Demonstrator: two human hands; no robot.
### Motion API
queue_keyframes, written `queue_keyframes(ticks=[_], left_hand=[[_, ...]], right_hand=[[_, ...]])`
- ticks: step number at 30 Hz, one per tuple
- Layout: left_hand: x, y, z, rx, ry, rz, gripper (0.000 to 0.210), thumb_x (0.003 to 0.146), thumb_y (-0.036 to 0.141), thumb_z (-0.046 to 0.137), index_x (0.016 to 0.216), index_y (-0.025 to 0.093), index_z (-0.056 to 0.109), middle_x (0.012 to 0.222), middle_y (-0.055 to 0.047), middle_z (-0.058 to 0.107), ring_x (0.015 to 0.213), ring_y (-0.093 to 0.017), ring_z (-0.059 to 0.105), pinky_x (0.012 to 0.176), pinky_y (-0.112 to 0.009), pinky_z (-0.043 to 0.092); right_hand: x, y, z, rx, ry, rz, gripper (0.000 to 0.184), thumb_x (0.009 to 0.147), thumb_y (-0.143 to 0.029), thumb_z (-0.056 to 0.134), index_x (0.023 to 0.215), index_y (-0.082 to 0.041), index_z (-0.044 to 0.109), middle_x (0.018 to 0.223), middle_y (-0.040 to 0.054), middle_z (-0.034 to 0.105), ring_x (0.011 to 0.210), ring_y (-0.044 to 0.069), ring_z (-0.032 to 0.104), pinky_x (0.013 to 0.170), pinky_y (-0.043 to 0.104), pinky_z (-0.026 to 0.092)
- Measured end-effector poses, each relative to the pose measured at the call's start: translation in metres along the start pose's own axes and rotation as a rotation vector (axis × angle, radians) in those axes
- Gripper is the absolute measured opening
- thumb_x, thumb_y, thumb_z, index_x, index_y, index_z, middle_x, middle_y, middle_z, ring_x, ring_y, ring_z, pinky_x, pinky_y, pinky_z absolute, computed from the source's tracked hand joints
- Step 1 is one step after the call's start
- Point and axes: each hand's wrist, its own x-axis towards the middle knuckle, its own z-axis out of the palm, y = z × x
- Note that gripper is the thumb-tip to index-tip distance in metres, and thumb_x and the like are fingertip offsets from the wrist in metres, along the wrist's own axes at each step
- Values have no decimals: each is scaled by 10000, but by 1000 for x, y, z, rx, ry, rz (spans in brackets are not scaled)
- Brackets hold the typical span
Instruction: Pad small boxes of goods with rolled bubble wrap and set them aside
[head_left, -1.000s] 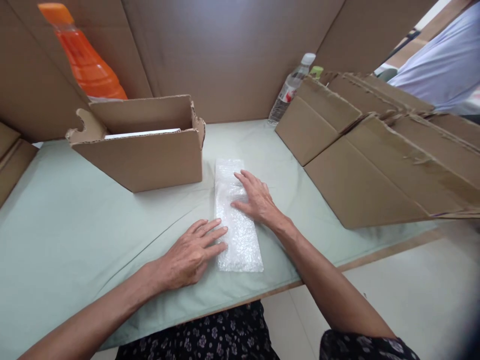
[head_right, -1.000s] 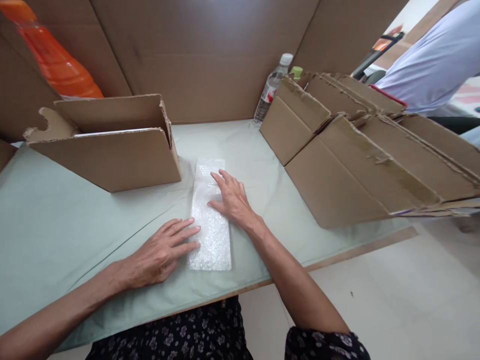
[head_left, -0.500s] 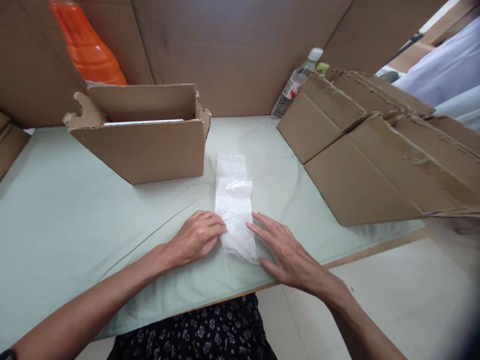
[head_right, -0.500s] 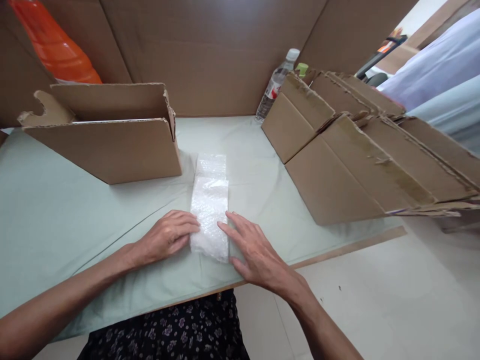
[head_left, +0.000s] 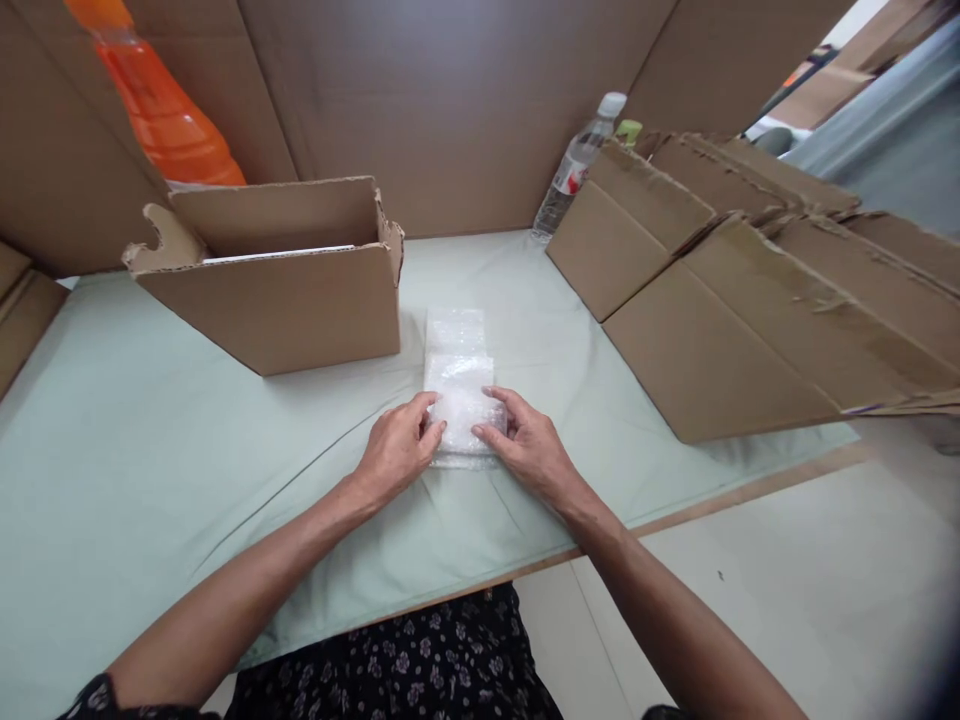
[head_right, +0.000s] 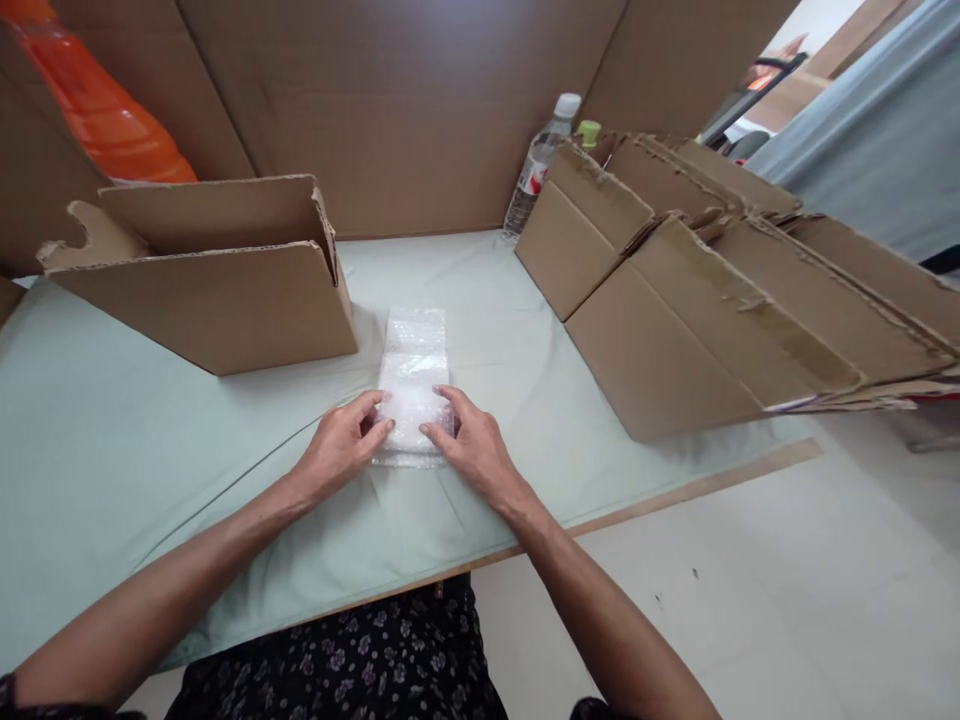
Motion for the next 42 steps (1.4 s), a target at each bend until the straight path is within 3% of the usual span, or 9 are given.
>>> queue_keyframes(ticks=[4, 10, 14, 18, 25, 29, 33, 37, 42], left_hand=[[4, -1, 6, 73, 3, -14, 423, 849, 221, 563, 1269, 191, 601, 743, -1, 649, 683, -198, 604, 655, -290, 427], [3, 0, 9, 141, 20, 28, 504, 862, 196, 556, 1366, 183, 540, 897, -52, 695, 837, -234, 658, 786, -339, 496], [-8, -7, 6, 151, 125, 259, 498, 904, 229, 555, 1396, 179, 500, 1343, -156, 594, 1203, -288, 575, 1017, -430, 452], [-26, -14, -5, 130, 84, 623, 581, 867, 189, 604, 1428, 184, 455, 1400, -155, 572, 1338, -314, 478, 1095, -494, 395], [-42, -13, -13, -50, 12, 420, 387, 915, 151, 523, 1296, 198, 569, 1002, -59, 729, 909, -205, 654, 842, -382, 512], [-31, -8, -8, -101, -26, 188, 382, 901, 207, 527, 1273, 177, 607, 1018, -63, 738, 848, -190, 662, 791, -343, 533], [-12, -6, 1, -65, -16, 183, 400, 894, 196, 523, 1284, 162, 607, 865, -26, 713, 655, -155, 606, 672, -306, 520], [-8, -10, 5, -45, 79, 247, 343, 932, 208, 499, 1242, 134, 625, 1099, -116, 682, 979, -228, 639, 890, -395, 518], [-31, -19, -6, 35, 138, 518, 358, 922, 192, 577, 1279, 173, 590, 1332, -147, 606, 1246, -270, 537, 1048, -457, 439]], right_hand=[[-24, -9, -10, -252, 282, -288, 300, 940, -287, 595, 1236, -251, 619, 975, 75, 709, 832, 240, 656, 773, 411, 499], [-34, -15, -3, -539, -70, -618, 279, 951, -134, 504, 1172, -215, 654, 1148, 96, 711, 1030, 269, 629, 827, 413, 463], [-15, -8, 8, -602, -89, -647, 286, 995, -96, 420, 1043, -192, 685, 1040, 79, 738, 931, 222, 630, 809, 389, 420], [-7, -10, 1, -479, -99, -609, 249, 978, -77, 441, 983, -170, 671, 945, 66, 739, 863, 200, 622, 806, 367, 396], [-26, -27, -14, -143, -209, -388, 157, 999, -176, 487, 1008, -207, 640, 933, 25, 733, 838, 175, 657, 804, 336, 459], [-40, -31, -15, -261, 121, -499, 140, 969, -171, 551, 1091, -193, 618, 1021, 83, 719, 924, 217, 645, 795, 364, 458], [-43, -31, -5, -461, 32, -648, 222, 941, -141, 559, 1154, -164, 620, 1140, 120, 708, 1016, 267, 632, 835, 412, 456], [-27, -20, 8, -522, 14, -643, 292, 954, -82, 477, 1201, -152, 616, 1189, 129, 704, 1038, 272, 641, 827, 420, 481], [-19, -15, -2, -282, -93, -541, 278, 974, -140, 483, 1212, -180, 619, 1161, 112, 712, 1026, 247, 661, 847, 418, 532]])
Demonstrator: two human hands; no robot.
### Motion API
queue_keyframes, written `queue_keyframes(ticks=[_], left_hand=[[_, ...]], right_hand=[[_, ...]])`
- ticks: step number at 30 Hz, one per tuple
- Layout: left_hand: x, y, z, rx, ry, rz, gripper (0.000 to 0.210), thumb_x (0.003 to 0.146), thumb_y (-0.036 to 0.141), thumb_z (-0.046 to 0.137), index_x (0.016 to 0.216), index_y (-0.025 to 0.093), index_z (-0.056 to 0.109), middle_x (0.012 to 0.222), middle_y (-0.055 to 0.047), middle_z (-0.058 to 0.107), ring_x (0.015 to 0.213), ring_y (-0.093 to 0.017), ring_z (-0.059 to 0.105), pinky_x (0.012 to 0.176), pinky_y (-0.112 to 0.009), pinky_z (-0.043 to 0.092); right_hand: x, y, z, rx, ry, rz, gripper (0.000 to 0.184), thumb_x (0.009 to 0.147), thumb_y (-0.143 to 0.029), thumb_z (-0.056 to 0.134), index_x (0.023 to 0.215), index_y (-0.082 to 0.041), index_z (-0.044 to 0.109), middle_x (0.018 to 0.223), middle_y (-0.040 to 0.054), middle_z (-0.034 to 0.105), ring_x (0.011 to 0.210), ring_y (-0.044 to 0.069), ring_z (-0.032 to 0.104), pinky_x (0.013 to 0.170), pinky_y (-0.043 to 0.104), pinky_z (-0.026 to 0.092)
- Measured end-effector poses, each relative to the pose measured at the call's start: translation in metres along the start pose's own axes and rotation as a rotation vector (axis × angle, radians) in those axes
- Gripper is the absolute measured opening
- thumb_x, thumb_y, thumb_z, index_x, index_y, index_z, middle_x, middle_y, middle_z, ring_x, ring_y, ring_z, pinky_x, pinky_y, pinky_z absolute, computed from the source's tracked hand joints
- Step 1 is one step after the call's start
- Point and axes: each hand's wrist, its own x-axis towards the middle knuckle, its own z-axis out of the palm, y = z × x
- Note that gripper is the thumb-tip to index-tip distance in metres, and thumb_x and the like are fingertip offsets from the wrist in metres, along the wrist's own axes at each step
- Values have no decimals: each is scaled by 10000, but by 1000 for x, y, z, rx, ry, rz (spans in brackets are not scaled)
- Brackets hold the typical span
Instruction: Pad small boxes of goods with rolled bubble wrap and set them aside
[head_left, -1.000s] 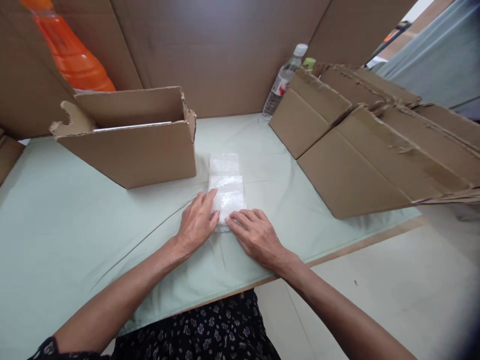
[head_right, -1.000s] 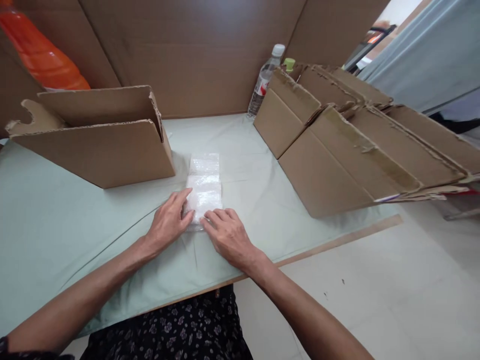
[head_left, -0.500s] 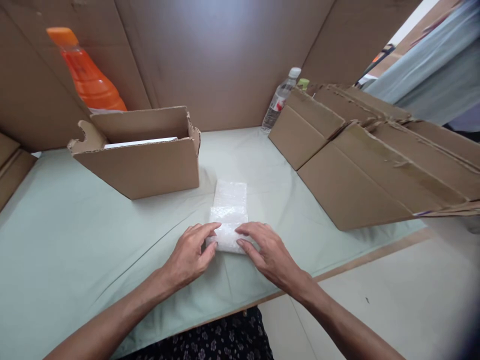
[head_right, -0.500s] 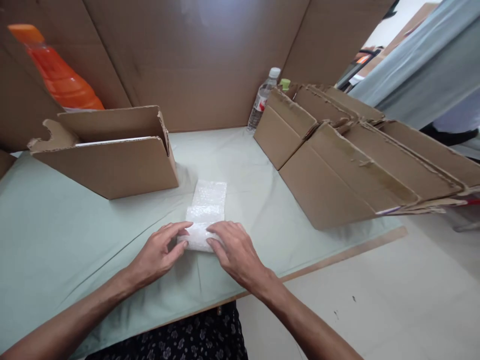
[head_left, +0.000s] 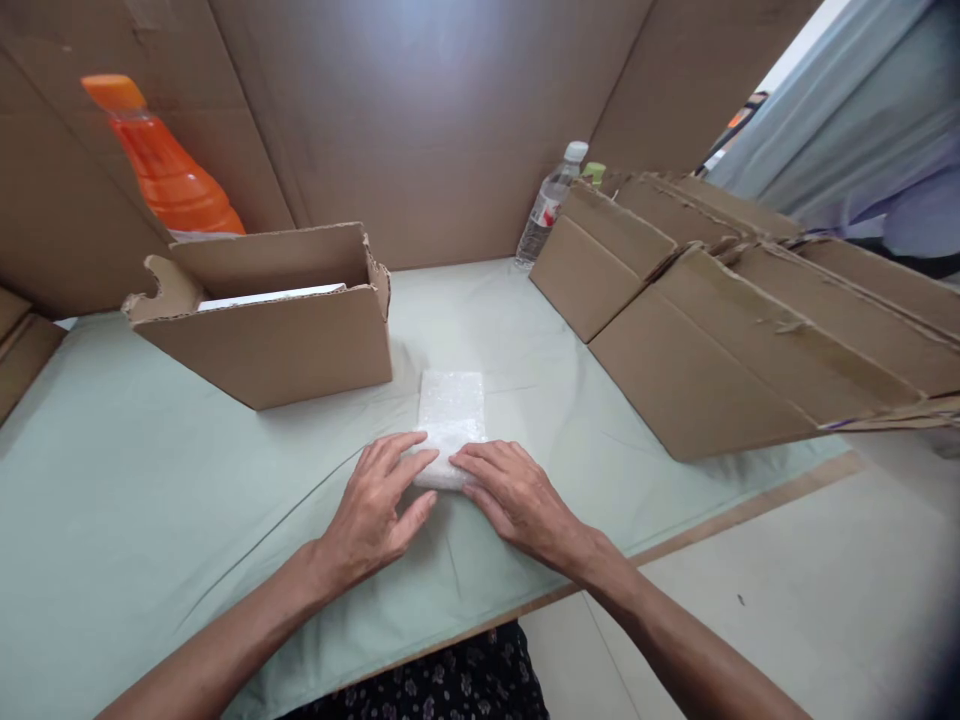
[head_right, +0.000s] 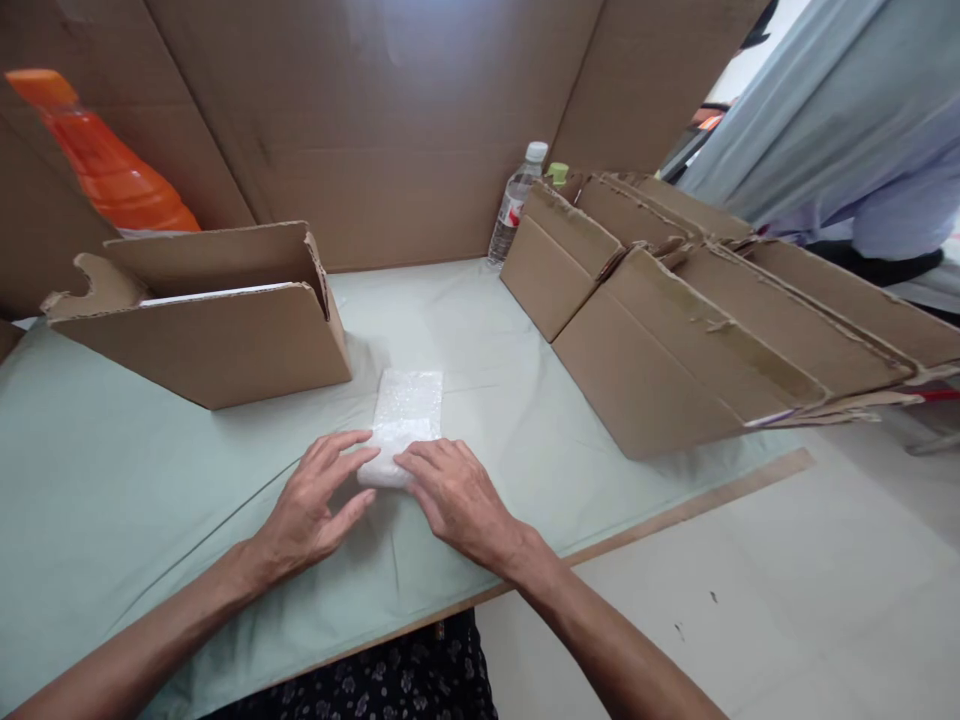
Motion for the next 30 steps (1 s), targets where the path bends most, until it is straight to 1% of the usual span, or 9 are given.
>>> queue_keyframes(ticks=[3, 8, 11, 14, 18, 21, 25, 27, 30], left_hand=[[-8, 2, -8, -62, -54, 48, 385, 914, 147, 567, 1295, 198, 562, 1250, -112, 658, 1183, -241, 582, 1008, -425, 468], [6, 2, -6, -178, -111, -208, 325, 943, 235, 532, 1258, 184, 594, 1135, -88, 707, 990, -209, 648, 870, -361, 528], [22, -2, 4, -137, -77, -338, 327, 945, 277, 503, 1227, 170, 627, 1077, -89, 699, 870, -203, 639, 818, -361, 527], [36, -8, 15, -105, -34, -399, 329, 934, 262, 478, 1195, 158, 648, 1086, -106, 672, 909, -230, 628, 866, -405, 507], [46, -14, 23, -124, 8, -459, 305, 911, 273, 513, 1157, 166, 658, 1075, -99, 652, 909, -230, 620, 898, -427, 498], [43, -12, 21, -166, 70, -510, 367, 943, 349, 501, 1254, 176, 590, 1153, -106, 624, 942, -210, 625, 863, -387, 522], [31, 3, 15, -523, 193, -716, 531, 921, 403, 553, 1390, 176, 449, 1339, -148, 566, 1154, -231, 613, 934, -383, 525], [25, 13, 13, -799, 219, -786, 582, 863, 354, 618, 1388, 172, 447, 1353, -146, 581, 1221, -247, 597, 1020, -407, 490], [17, 29, 11, -1047, 233, -763, 556, 822, 298, 631, 1343, 160, 496, 1266, -119, 649, 1206, -251, 606, 1067, -419, 454]], right_hand=[[-3, -2, -11, 213, -94, 71, 293, 978, -194, 513, 1249, -209, 622, 1197, 88, 712, 1111, 233, 654, 958, 436, 526], [6, 5, -12, 494, -194, 339, 287, 977, -306, 542, 1225, -227, 663, 1196, 62, 724, 1052, 217, 695, 911, 375, 565], [10, 10, -7, 276, -37, 347, 286, 1007, -333, 487, 1177, -210, 682, 1184, 92, 723, 1105, 258, 671, 957, 447, 530], [7, 4, -4, -32, 126, 182, 299, 1005, -346, 499, 1190, -176, 662, 1223, 152, 688, 1132, 299, 630, 934, 485, 499], [2, -1, 3, -236, 46, 21, 348, 932, -260, 604, 1260, -146, 620, 1314, 191, 638, 1172, 348, 591, 910, 505, 483], [7, 13, 10, -200, 44, 112, 355, 932, -184, 568, 1284, -160, 609, 1275, 168, 672, 1149, 317, 622, 892, 475, 504], [18, 28, 12, 12, 150, 279, 338, 950, -267, 575, 1274, -186, 620, 1243, 133, 704, 1131, 288, 659, 924, 458, 526], [19, 20, 12, 75, 180, 271, 336, 950, -286, 582, 1273, -204, 622, 1236, 122, 709, 1111, 284, 672, 930, 458, 527], [16, -6, 13, 148, 221, 193, 346, 949, -276, 594, 1292, -226, 597, 1210, 108, 715, 1089, 270, 678, 911, 439, 531]])
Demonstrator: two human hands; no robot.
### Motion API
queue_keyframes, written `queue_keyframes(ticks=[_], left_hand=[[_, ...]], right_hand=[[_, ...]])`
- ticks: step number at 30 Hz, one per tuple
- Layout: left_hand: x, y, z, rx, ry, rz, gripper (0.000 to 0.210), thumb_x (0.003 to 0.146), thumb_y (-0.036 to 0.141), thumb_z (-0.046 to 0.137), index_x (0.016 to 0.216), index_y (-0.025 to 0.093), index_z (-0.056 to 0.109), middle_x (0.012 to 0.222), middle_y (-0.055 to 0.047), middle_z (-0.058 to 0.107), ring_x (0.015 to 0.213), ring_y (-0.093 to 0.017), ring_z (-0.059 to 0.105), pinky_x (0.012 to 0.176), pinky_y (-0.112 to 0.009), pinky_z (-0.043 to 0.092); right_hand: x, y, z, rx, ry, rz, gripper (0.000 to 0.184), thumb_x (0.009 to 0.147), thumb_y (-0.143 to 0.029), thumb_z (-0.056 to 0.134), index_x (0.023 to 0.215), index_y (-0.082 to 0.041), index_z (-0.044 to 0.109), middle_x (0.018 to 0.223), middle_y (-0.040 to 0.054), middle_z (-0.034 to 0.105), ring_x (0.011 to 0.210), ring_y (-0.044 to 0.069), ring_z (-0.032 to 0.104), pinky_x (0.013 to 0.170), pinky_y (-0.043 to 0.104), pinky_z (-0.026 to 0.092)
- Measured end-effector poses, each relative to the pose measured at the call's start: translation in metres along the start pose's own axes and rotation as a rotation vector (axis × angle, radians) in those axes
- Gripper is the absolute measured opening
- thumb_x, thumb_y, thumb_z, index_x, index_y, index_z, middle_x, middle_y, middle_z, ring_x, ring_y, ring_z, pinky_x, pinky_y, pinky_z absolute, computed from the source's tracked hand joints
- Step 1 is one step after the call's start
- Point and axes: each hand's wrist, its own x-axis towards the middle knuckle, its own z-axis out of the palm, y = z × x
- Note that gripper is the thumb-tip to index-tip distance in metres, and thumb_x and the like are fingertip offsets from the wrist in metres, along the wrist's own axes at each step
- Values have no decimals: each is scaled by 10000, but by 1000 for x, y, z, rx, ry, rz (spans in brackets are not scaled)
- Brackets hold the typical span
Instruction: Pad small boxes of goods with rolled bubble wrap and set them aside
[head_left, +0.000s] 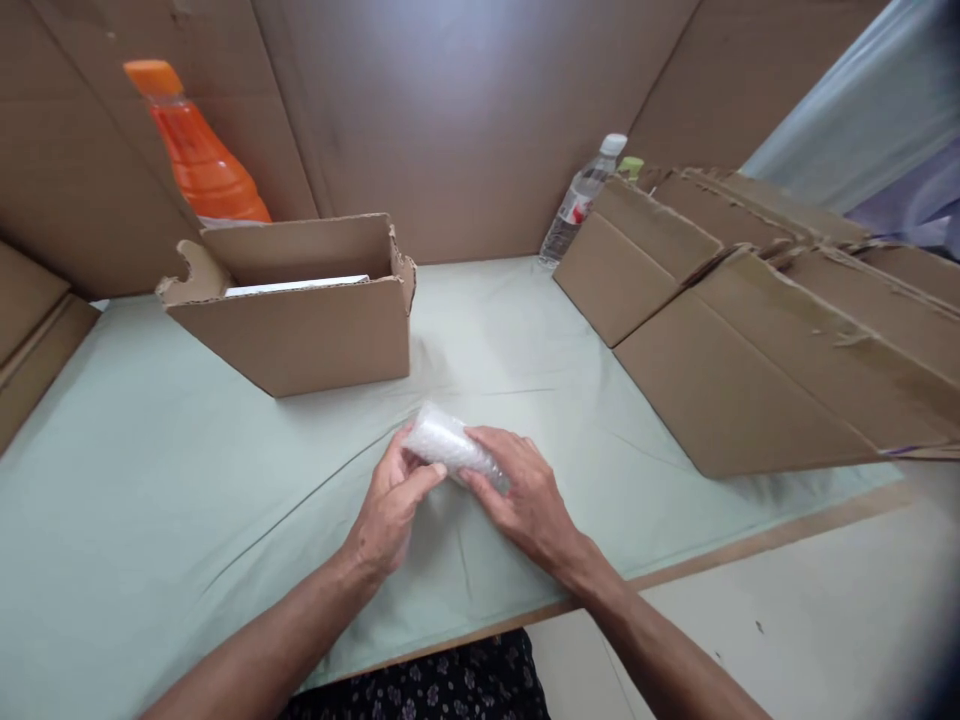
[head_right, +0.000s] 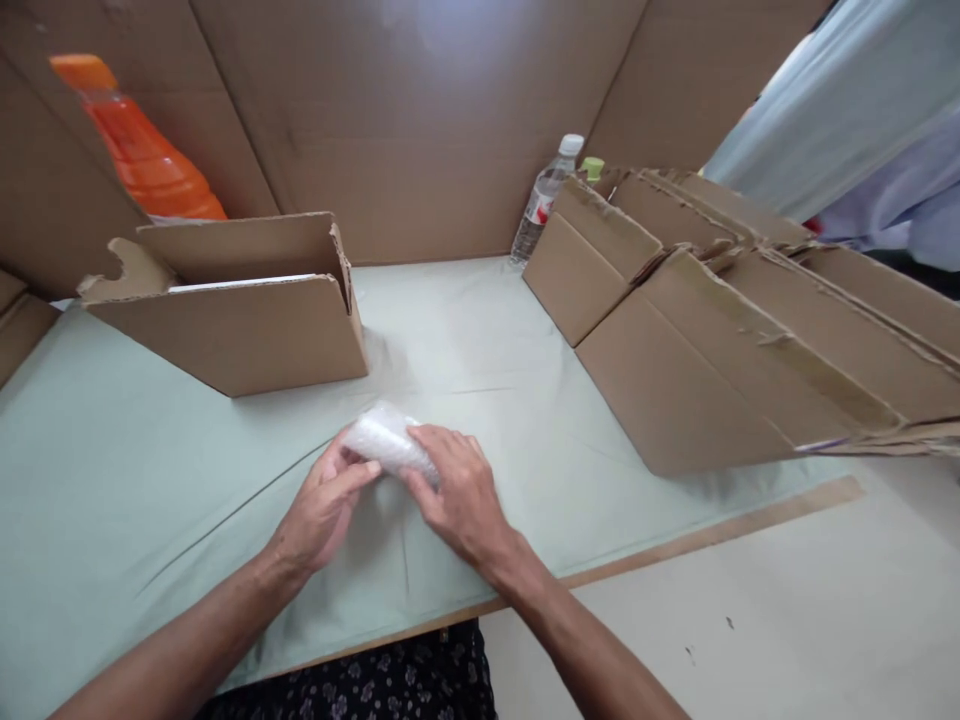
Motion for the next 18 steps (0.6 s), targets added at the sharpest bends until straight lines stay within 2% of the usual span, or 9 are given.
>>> queue_keyframes(ticks=[3, 6, 8, 11, 13, 16, 18], left_hand=[[-18, 1, 3, -126, 8, 14, 488, 808, 274, 644, 1273, 163, 547, 1170, -86, 685, 1130, -233, 625, 1033, -391, 474], [-38, -2, -1, -166, -35, 28, 448, 828, 277, 669, 1254, 195, 556, 1142, -65, 689, 1064, -208, 637, 957, -345, 515], [-48, -3, -8, -140, -56, 44, 415, 855, 308, 671, 1239, 204, 552, 1088, -53, 695, 992, -191, 651, 902, -324, 536], [-56, 0, -21, 23, 5, 66, 418, 842, 300, 680, 1223, 197, 544, 1051, -50, 701, 938, -189, 668, 871, -321, 551], [-60, 5, -30, 204, 62, 89, 470, 811, 248, 677, 1258, 196, 541, 1141, -70, 698, 1021, -218, 671, 925, -346, 545], [-67, 8, -37, 409, 61, 141, 614, 786, 196, 654, 1379, 205, 494, 1348, -105, 637, 1218, -271, 622, 1047, -400, 501], [-74, 6, -37, 446, 19, 188, 718, 789, 215, 661, 1464, 208, 418, 1447, -126, 573, 1308, -297, 570, 1083, -424, 485]], right_hand=[[-13, -27, 6, 116, 42, -12, 361, 954, -250, 583, 1314, -230, 569, 1200, 98, 711, 1076, 250, 673, 902, 404, 538], [-25, -46, 12, 278, -2, 91, 375, 979, -281, 550, 1354, -262, 546, 1236, 81, 691, 1060, 227, 670, 899, 366, 546], [-30, -51, 13, 351, -53, 125, 383, 996, -304, 524, 1379, -281, 536, 1288, 81, 665, 1098, 228, 652, 919, 364, 541], [-30, -51, 12, 352, -95, 73, 377, 989, -373, 540, 1351, -272, 567, 1324, 103, 632, 1204, 265, 596, 1003, 424, 502], [-27, -49, 8, 378, -141, 86, 531, 946, -504, 596, 1412, -262, 517, 1383, 128, 586, 1247, 288, 572, 1047, 460, 478], [-18, -53, 3, 535, -268, 165, 963, 780, -717, 686, 1550, -257, 335, 1501, 165, 487, 1315, 318, 534, 1093, 490, 449], [-12, -62, 5, 679, -332, 209, 1043, 701, -744, 735, 1540, -250, 359, 1484, 165, 510, 1303, 323, 548, 1079, 481, 465]])
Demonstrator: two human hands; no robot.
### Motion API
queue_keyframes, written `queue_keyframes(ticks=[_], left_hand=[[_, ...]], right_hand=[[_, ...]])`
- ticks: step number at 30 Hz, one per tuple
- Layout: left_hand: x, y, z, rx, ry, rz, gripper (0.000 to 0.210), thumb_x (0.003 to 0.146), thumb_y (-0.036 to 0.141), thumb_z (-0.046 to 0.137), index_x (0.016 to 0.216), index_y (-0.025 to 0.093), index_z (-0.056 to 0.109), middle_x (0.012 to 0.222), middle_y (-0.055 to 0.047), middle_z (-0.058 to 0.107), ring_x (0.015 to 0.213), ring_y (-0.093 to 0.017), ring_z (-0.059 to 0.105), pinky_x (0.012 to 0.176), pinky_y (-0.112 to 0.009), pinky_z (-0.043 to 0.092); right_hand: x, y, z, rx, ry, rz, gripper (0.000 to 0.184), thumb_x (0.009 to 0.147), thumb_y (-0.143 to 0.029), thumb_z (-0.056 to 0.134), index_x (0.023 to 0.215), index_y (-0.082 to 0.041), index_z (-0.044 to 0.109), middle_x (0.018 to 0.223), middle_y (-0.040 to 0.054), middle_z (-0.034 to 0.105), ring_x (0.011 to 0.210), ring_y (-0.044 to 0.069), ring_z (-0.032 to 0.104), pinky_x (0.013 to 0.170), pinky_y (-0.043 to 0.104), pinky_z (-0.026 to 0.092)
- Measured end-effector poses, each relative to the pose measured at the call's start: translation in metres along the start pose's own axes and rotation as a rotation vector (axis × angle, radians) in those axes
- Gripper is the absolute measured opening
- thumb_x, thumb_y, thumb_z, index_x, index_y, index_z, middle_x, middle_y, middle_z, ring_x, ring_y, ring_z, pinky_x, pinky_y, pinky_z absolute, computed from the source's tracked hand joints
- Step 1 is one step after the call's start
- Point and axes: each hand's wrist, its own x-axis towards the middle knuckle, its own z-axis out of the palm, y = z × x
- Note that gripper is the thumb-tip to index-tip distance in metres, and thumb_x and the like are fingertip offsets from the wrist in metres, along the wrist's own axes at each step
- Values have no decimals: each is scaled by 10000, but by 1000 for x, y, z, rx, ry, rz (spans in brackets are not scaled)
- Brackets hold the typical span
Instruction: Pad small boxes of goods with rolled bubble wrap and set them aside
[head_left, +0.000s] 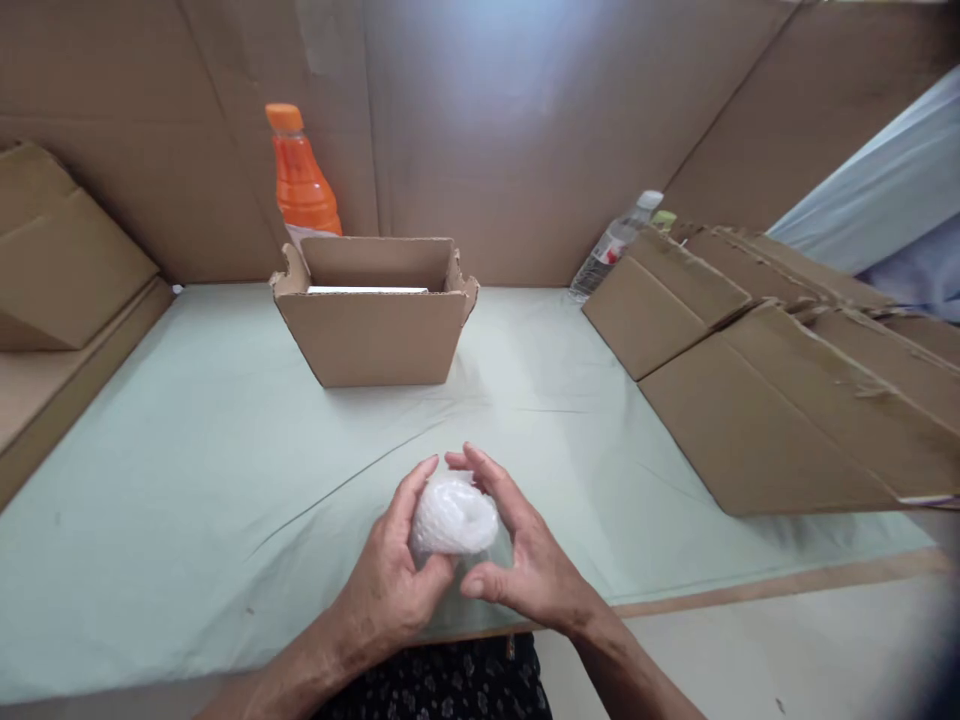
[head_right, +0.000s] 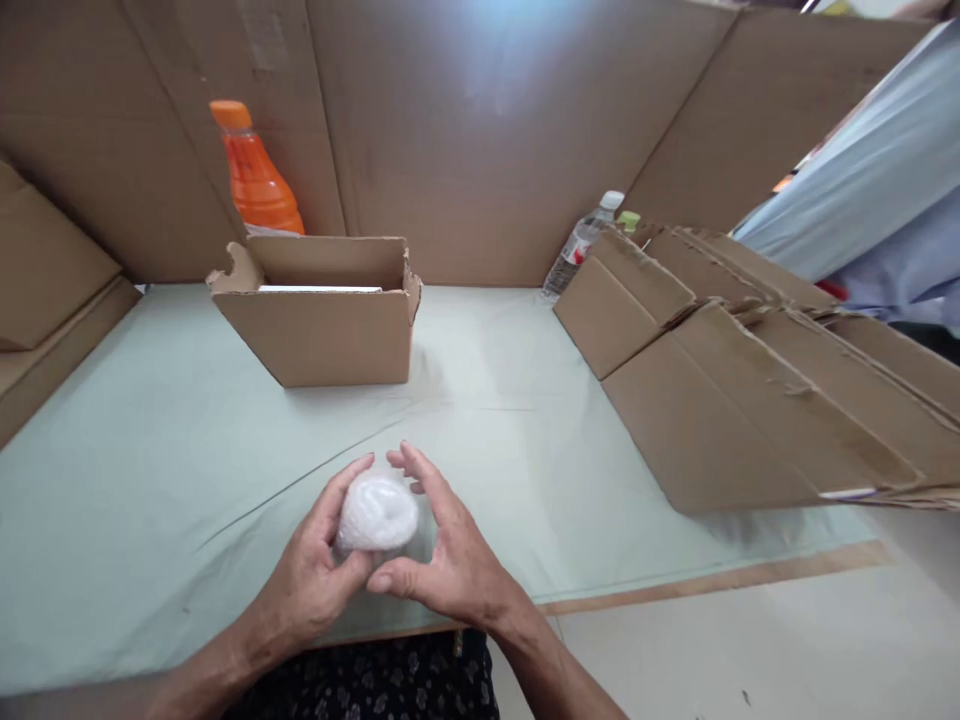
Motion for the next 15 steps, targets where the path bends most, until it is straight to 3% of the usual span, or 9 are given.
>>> queue_keyframes(ticks=[4, 6, 8, 11, 13, 15], left_hand=[[-13, -1, -2, -32, -3, 7, 824, 835, 279, 667, 1558, 224, 275, 1478, -151, 541, 1341, -306, 547, 1078, -447, 496], [-18, 0, -10, -55, -35, -8, 871, 807, 303, 710, 1562, 232, 282, 1461, -154, 555, 1316, -322, 565, 1055, -456, 511], [-21, 1, -20, -61, -84, 7, 806, 777, 316, 733, 1507, 231, 403, 1429, -142, 587, 1275, -331, 591, 1037, -451, 517], [-21, 0, -35, -25, -115, 6, 549, 803, 285, 668, 1344, 230, 588, 1263, -91, 695, 1105, -278, 675, 963, -383, 546], [-18, -3, -42, 19, -127, -4, 486, 798, 249, 633, 1284, 231, 628, 1123, -61, 738, 962, -237, 704, 868, -328, 568], [-13, -7, -48, 75, -150, 14, 490, 767, 204, 615, 1255, 239, 644, 1076, -46, 745, 912, -222, 706, 822, -300, 566]], right_hand=[[7, -13, 22, 223, 69, 44, 658, 788, -595, 750, 1307, -212, 618, 1278, 128, 657, 1051, 265, 671, 888, 367, 562], [9, -17, 31, 327, 134, 49, 582, 801, -566, 745, 1248, -204, 655, 1174, 113, 695, 935, 241, 679, 788, 331, 565], [11, -17, 36, 421, 157, 66, 600, 781, -578, 758, 1236, -200, 658, 1035, 88, 716, 831, 218, 665, 711, 307, 550], [13, -15, 33, 433, 88, 116, 561, 757, -577, 779, 1149, -188, 678, 936, 69, 711, 772, 192, 650, 677, 283, 528], [15, -14, 23, 389, 26, 128, 634, 741, -585, 790, 1230, -215, 630, 1056, 83, 708, 867, 207, 669, 739, 296, 538], [18, -16, 10, 296, -42, 118, 820, 716, -586, 811, 1409, -273, 502, 1214, 93, 674, 1028, 240, 662, 847, 338, 539]])
